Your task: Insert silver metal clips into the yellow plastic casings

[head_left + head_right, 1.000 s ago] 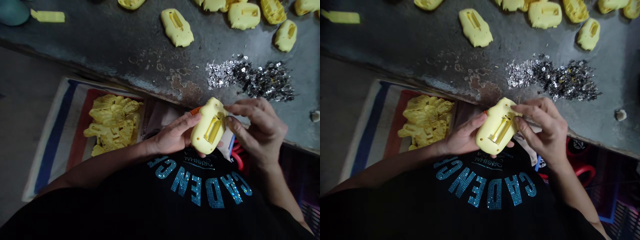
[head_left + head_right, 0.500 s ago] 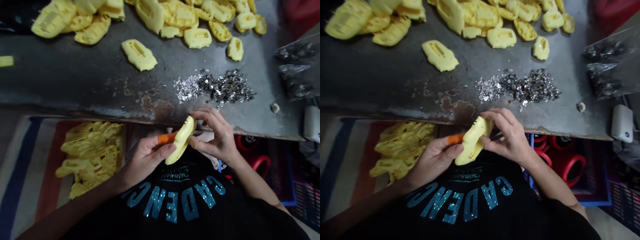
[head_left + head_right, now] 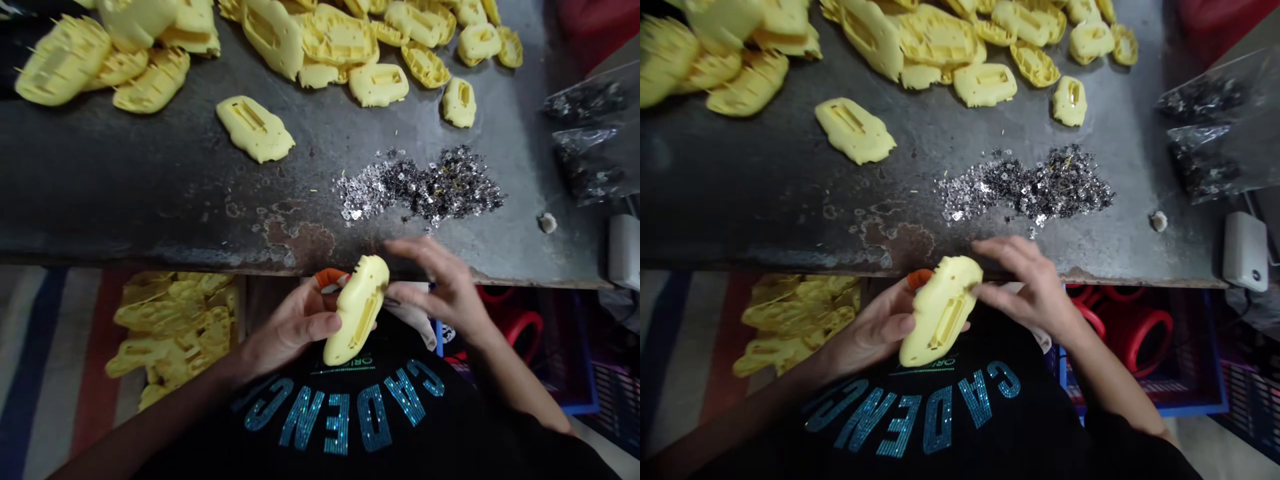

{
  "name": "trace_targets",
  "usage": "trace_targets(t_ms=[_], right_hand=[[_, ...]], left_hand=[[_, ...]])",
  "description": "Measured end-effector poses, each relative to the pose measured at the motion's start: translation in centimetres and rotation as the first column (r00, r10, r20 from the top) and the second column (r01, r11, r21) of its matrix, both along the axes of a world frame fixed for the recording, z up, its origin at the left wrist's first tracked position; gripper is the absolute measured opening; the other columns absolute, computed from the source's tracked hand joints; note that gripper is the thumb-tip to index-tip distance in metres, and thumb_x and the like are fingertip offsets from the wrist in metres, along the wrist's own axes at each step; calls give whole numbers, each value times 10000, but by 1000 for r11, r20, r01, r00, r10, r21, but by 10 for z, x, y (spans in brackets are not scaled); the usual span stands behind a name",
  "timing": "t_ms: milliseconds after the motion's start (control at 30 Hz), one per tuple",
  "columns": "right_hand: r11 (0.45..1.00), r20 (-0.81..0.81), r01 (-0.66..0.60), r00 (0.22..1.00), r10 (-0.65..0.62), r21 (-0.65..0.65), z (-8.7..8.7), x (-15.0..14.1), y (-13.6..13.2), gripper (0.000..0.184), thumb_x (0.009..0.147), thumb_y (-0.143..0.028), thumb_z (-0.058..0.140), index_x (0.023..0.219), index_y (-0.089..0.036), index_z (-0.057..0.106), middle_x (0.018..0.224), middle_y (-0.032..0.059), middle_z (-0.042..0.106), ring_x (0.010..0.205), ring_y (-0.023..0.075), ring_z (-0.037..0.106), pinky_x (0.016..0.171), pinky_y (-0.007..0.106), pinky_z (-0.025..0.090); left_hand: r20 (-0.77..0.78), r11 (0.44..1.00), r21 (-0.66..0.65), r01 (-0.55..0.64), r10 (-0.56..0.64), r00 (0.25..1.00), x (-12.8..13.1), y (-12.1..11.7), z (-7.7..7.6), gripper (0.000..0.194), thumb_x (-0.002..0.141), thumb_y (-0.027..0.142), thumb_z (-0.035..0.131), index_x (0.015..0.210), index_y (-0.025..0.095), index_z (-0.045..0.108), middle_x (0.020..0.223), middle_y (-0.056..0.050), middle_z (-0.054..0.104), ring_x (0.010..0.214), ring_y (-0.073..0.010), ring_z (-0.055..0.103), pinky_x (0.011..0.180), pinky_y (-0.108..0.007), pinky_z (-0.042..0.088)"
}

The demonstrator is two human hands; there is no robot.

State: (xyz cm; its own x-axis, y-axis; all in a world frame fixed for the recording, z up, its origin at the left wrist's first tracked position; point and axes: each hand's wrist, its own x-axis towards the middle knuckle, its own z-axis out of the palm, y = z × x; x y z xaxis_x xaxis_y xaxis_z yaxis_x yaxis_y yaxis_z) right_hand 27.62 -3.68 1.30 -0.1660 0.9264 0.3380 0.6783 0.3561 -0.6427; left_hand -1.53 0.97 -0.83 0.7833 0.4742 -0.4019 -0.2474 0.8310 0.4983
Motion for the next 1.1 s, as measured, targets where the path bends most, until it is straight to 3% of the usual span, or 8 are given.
trace_targets(t_ms=[67, 133, 300, 400, 500, 700, 900, 1100], right_hand=[[978, 197, 179, 960, -198, 107, -5, 19, 15, 220, 1183, -380, 738, 1386, -337, 814, 1288, 73, 854, 1166, 294, 767, 1008, 487, 597], [945, 397, 268, 860, -322, 186, -11, 34, 30, 199, 1191, -287, 677, 1264, -352, 851, 1211, 59, 849, 1122, 295, 705, 1003, 507, 507], [976, 579, 178, 786, -217, 125, -20, 41, 61, 214, 1181, -271, 652, 1115, -338, 844, 1098, 44, 809, 1119, 297, 600, 1039, 529, 433], [990, 560, 112, 817, -139, 83, -16, 37, 77, 212, 1142, -270, 666, 991, -317, 807, 994, 52, 766, 1083, 310, 591, 1035, 548, 456], [999, 491, 38, 870, -44, 23, -5, 38, 87, 159, 1108, -278, 699, 1023, -316, 828, 985, 51, 788, 1028, 312, 625, 1019, 560, 472], [981, 410, 162, 892, -191, 103, -2, 48, 70, 155, 1132, -331, 698, 1129, -318, 852, 998, 38, 812, 1023, 313, 671, 964, 523, 449], [987, 468, 131, 869, -160, 93, -14, 38, 60, 109, 1111, -307, 745, 1055, -307, 839, 981, 43, 825, 1009, 311, 660, 947, 511, 445], [997, 81, -59, 995, 55, 55, 23, 3, 38, 23, 1111, -311, 797, 1130, -323, 801, 1011, -5, 869, 870, 248, 785, 889, 467, 555]], left_hand=[[34, 998, 27, -56, 55, 998, -1, 3, 1, 541, 897, 357, 1074, 1389, 392, 850, 1323, -38, 933, 1159, -298, 932, 1005, -419, 770], [33, 991, 58, -118, 116, 993, -4, 6, 2, 587, 929, 368, 1041, 1474, 410, 826, 1482, -35, 891, 1334, -326, 883, 1097, -461, 754], [-13, 984, 94, -154, 156, 988, -8, 10, 1, 530, 940, 458, 1030, 1436, 372, 863, 1607, -39, 839, 1501, -356, 796, 1196, -505, 715], [-45, 984, 69, -165, 168, 985, -6, 11, 4, 521, 928, 525, 1033, 1390, 335, 886, 1599, -52, 842, 1509, -383, 788, 1168, -495, 726], [-39, 980, 62, -188, 191, 981, -5, 11, 8, 469, 931, 535, 1033, 1338, 340, 909, 1546, -49, 870, 1409, -364, 849, 1103, -463, 755], [-2, 990, 92, -110, 111, 994, -11, 15, 12, 575, 979, 690, 942, 1458, 377, 890, 1429, -28, 916, 1093, -348, 937, 669, -282, 718], [-16, 981, 127, -149, 152, 988, -5, 14, 13, 721, 974, 716, 935, 1566, 318, 829, 1373, -69, 929, 1032, -322, 930, 686, -266, 698], [66, 993, 66, -96, 92, 994, 6, 7, 8, 737, 980, 718, 933, 1528, 248, 786, 1310, -147, 928, 1106, -357, 923, 707, -324, 709]])
